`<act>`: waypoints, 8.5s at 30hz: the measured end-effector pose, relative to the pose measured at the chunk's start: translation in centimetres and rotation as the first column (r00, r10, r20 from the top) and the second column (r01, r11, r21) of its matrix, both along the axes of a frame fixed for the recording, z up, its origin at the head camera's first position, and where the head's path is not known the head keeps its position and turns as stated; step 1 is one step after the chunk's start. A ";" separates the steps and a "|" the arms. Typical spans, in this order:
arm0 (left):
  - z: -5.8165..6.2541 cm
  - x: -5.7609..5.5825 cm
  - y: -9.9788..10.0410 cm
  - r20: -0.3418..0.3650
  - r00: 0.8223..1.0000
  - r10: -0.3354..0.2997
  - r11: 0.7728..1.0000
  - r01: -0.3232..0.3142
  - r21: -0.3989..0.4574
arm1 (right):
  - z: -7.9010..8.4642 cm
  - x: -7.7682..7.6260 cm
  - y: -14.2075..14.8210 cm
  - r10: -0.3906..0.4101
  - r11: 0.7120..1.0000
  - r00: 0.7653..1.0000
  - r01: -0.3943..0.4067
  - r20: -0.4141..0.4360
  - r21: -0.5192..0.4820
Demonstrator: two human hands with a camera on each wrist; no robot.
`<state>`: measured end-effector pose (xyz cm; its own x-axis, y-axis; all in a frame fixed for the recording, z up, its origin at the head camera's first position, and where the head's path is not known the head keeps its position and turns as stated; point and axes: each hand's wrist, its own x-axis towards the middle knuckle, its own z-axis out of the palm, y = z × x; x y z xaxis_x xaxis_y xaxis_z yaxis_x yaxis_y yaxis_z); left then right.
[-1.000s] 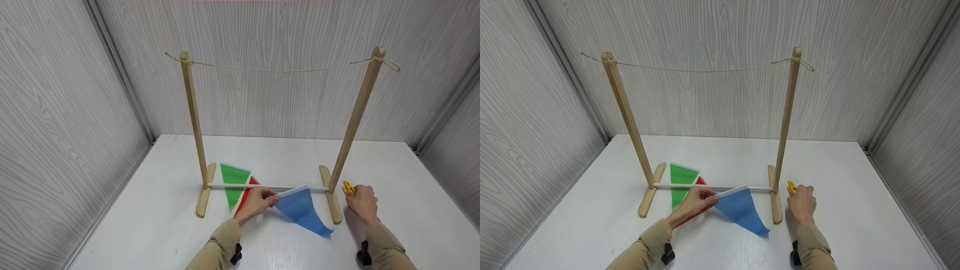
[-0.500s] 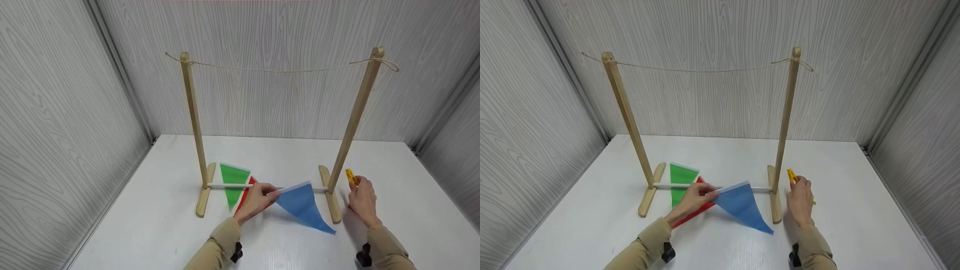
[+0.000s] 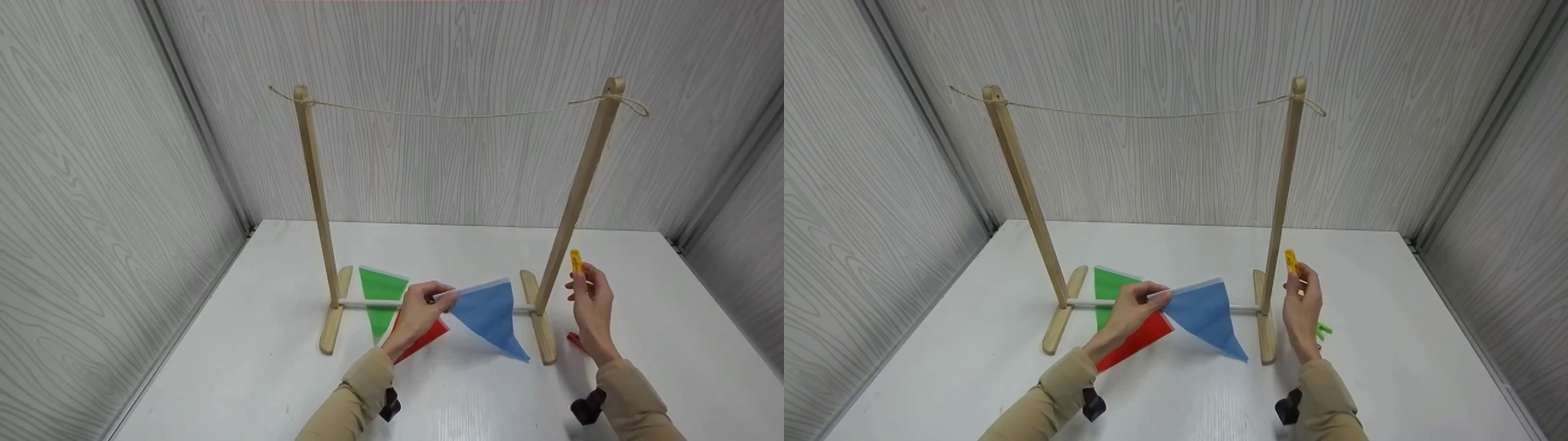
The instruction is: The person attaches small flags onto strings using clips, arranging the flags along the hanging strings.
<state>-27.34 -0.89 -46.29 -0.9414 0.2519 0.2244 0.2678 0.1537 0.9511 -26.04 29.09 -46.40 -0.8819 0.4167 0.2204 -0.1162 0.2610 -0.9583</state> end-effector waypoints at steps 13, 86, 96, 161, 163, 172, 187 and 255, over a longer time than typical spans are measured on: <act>2.0 -0.3 0.3 0.076 0.996 0.054 0.977 -0.068 0.202 | 2.1 -0.2 -0.4 -0.008 0.908 0.969 -0.096 -0.246 -0.409; 19.6 -3.8 3.5 -0.234 0.964 0.125 0.970 -0.070 0.232 | 23.6 -1.9 -1.0 -0.063 0.823 0.565 -0.437 -0.823 -0.363; 20.7 -4.2 4.4 -0.238 0.961 0.137 0.962 -0.072 0.265 | 25.1 -2.7 -1.3 0.033 0.919 0.582 -0.338 -0.813 -0.205; 23.9 -4.3 6.6 -0.274 0.948 0.163 0.941 -0.066 0.332 | 30.4 -4.7 -2.4 0.261 0.885 0.864 -0.036 -0.431 0.464; 24.0 -4.3 6.6 -0.272 0.948 0.164 0.939 -0.065 0.337 | 30.4 -4.8 -2.4 0.268 0.883 0.860 -0.039 -0.435 0.467; 24.2 -4.3 6.8 -0.265 0.949 0.170 0.933 -0.069 0.353 | 30.2 -4.6 -2.2 0.285 0.876 0.858 -0.054 -0.426 0.479; 24.0 -4.1 6.9 -0.274 0.948 0.165 0.937 -0.064 0.345 | 29.8 -4.2 -1.9 0.333 0.839 0.851 -0.071 -0.406 0.539; 23.5 -4.3 6.5 -0.325 0.911 0.253 0.904 -0.103 0.416 | 28.1 -4.4 -2.2 0.368 0.807 0.793 -0.012 -0.486 0.591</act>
